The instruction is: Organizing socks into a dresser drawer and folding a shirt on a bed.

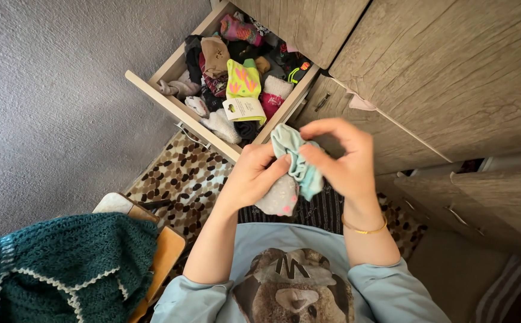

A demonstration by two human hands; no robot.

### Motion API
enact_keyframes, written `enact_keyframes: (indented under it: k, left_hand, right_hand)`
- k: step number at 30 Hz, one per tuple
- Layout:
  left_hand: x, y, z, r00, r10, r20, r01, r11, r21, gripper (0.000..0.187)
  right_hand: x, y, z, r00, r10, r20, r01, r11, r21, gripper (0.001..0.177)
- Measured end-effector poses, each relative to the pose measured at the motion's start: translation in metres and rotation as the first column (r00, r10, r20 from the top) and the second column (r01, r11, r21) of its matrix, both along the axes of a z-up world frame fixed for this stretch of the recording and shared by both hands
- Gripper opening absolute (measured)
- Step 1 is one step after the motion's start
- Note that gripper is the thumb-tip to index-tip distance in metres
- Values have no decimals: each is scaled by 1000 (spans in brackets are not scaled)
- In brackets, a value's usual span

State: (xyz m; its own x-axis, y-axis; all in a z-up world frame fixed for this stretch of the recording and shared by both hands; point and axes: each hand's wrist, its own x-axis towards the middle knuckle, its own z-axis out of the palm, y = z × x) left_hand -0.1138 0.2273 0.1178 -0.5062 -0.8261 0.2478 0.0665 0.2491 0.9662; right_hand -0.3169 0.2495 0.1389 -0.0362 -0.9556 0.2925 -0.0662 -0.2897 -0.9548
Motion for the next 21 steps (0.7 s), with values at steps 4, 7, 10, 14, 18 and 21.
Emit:
enact_keyframes:
  k: [4, 7, 10, 14, 18, 21]
  left_hand:
    - [-11, 8, 11, 996, 89, 22, -88, 995, -55, 20]
    - [-22, 17, 6, 976, 206, -69, -210, 977, -44, 20]
    - [-28, 21, -3, 935, 331, -124, -338, 940, -39, 19]
    - [-28, 22, -8, 921, 299, -250, -307, 952, 9, 11]
    - [-29, 23, -29, 896, 239, -374, -223, 971, 87, 9]
    - [-26, 21, -32, 878, 259, -404, -244, 966, 88, 17]
  right_hand:
    - [10, 6, -3, 954, -68, -293, -4, 972, -237, 16]
    - [15, 9, -18, 1000, -21, 13, 23, 992, -127, 12]
    - [21, 12, -20, 982, -8, 191, 23, 997, -78, 15]
    - [20, 14, -28, 974, 40, 224, -36, 999, -20, 22]
    - [23, 19, -44, 899, 94, 427, -92, 995, -25, 12]
    - [25, 23, -47, 813, 26, 581, 2, 999, -47, 12]
